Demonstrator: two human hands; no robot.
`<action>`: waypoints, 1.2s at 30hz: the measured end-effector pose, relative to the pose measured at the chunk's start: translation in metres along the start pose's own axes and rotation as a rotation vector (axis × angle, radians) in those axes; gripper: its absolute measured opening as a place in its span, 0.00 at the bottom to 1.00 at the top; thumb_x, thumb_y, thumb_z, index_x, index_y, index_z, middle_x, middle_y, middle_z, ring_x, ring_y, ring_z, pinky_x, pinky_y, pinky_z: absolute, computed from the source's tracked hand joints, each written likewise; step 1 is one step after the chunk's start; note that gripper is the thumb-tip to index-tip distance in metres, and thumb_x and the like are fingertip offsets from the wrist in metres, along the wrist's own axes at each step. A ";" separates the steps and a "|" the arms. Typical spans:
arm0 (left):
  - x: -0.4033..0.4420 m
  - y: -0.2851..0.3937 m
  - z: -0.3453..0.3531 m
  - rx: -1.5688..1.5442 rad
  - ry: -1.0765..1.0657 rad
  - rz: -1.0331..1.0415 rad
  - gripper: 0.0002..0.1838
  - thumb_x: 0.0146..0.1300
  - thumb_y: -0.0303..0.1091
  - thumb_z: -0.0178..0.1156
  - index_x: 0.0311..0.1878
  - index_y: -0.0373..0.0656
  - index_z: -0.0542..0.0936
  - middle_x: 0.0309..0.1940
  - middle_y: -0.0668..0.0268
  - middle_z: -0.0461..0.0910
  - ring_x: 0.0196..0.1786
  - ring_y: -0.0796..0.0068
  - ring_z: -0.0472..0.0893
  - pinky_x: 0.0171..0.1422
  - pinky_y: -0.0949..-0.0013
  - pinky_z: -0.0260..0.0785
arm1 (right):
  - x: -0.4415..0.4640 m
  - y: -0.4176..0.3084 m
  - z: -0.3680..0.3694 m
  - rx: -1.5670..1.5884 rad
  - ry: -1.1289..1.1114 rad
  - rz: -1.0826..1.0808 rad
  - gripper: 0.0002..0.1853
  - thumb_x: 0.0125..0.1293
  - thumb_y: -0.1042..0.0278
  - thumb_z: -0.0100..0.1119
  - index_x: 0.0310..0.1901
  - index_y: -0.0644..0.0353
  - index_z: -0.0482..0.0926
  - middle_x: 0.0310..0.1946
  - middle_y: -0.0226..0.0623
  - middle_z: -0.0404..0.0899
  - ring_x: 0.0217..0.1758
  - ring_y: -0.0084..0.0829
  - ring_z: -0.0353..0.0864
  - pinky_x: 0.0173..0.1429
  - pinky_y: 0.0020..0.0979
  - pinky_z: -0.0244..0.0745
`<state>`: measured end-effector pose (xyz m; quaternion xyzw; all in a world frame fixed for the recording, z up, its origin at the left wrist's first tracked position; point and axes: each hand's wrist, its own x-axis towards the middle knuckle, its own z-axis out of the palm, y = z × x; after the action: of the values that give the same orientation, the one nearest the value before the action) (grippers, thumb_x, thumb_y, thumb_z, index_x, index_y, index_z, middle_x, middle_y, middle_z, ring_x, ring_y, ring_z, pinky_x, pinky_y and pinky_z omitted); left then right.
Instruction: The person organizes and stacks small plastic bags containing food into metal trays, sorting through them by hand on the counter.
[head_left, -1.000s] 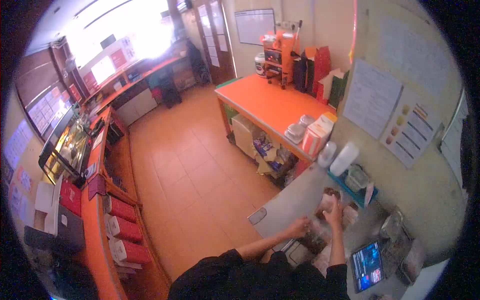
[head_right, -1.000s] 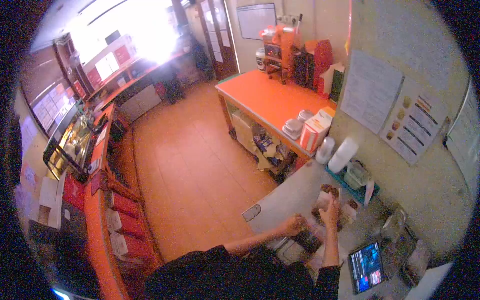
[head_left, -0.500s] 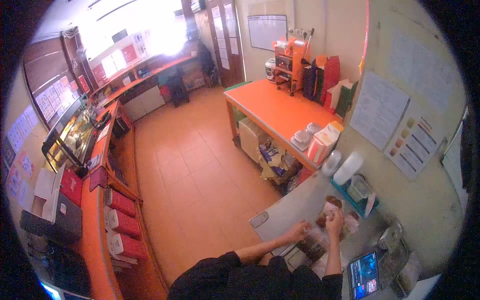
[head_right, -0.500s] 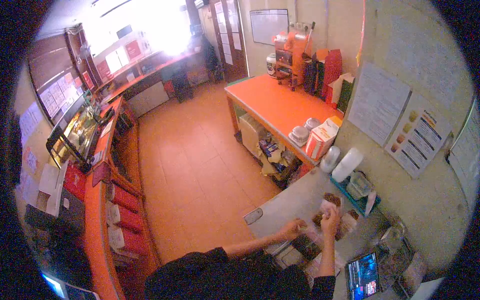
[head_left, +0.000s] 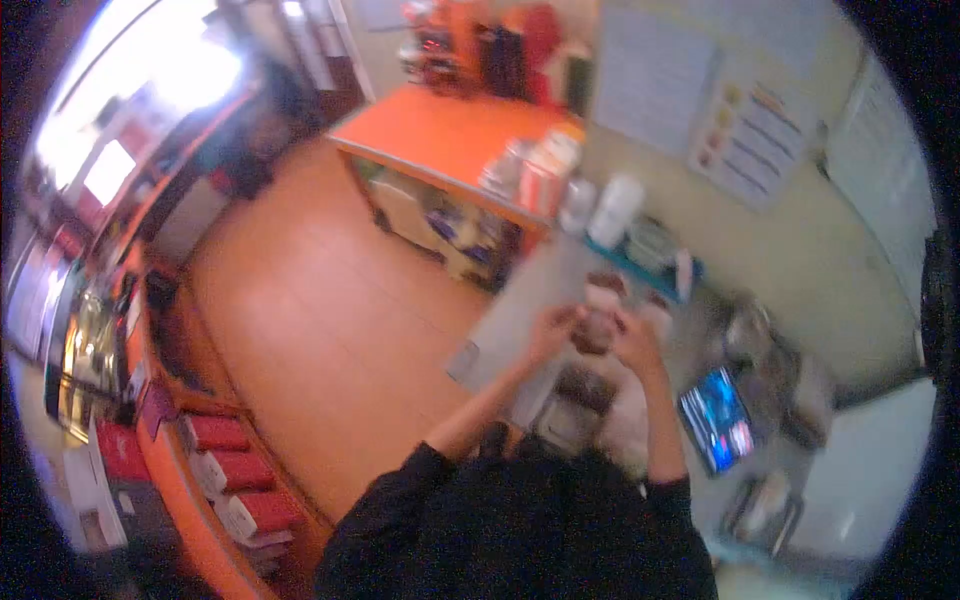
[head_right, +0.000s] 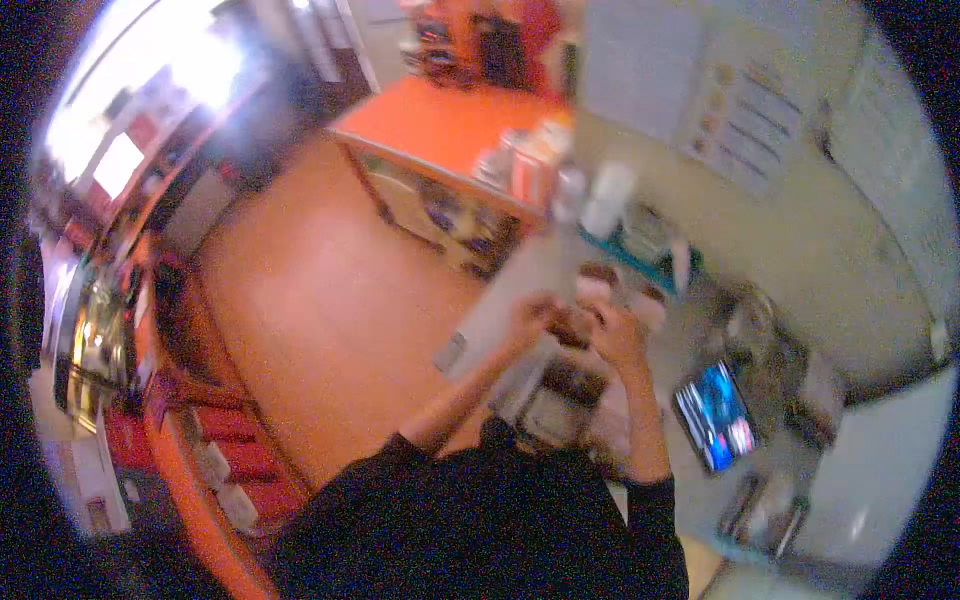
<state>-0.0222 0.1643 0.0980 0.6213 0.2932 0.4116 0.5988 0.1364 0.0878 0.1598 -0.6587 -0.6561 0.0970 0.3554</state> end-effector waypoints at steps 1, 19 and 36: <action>-0.002 -0.001 -0.001 0.070 0.015 0.106 0.10 0.65 0.35 0.54 0.36 0.38 0.79 0.30 0.66 0.81 0.34 0.77 0.79 0.40 0.71 0.73 | -0.006 -0.004 -0.004 0.000 -0.010 0.055 0.11 0.57 0.69 0.54 0.43 0.53 0.79 0.32 0.45 0.80 0.35 0.47 0.79 0.41 0.42 0.73; -0.103 -0.014 -0.018 0.189 -0.342 -0.329 0.10 0.61 0.34 0.59 0.29 0.37 0.78 0.22 0.68 0.78 0.28 0.84 0.74 0.34 0.75 0.69 | -0.121 0.034 0.033 -0.145 -0.296 0.219 0.07 0.53 0.68 0.59 0.34 0.56 0.75 0.34 0.42 0.77 0.42 0.43 0.75 0.48 0.42 0.69; -0.052 -0.069 0.006 0.673 -0.256 0.261 0.06 0.50 0.27 0.62 0.32 0.38 0.80 0.29 0.55 0.79 0.33 0.52 0.78 0.36 0.60 0.69 | -0.106 0.066 0.036 -0.417 -0.210 0.119 0.13 0.51 0.67 0.61 0.41 0.51 0.80 0.37 0.38 0.73 0.48 0.40 0.73 0.54 0.40 0.66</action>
<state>-0.0340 0.1241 0.0220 0.8615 0.2534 0.2843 0.3358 0.1546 0.0084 0.0585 -0.7418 -0.6552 0.0480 0.1351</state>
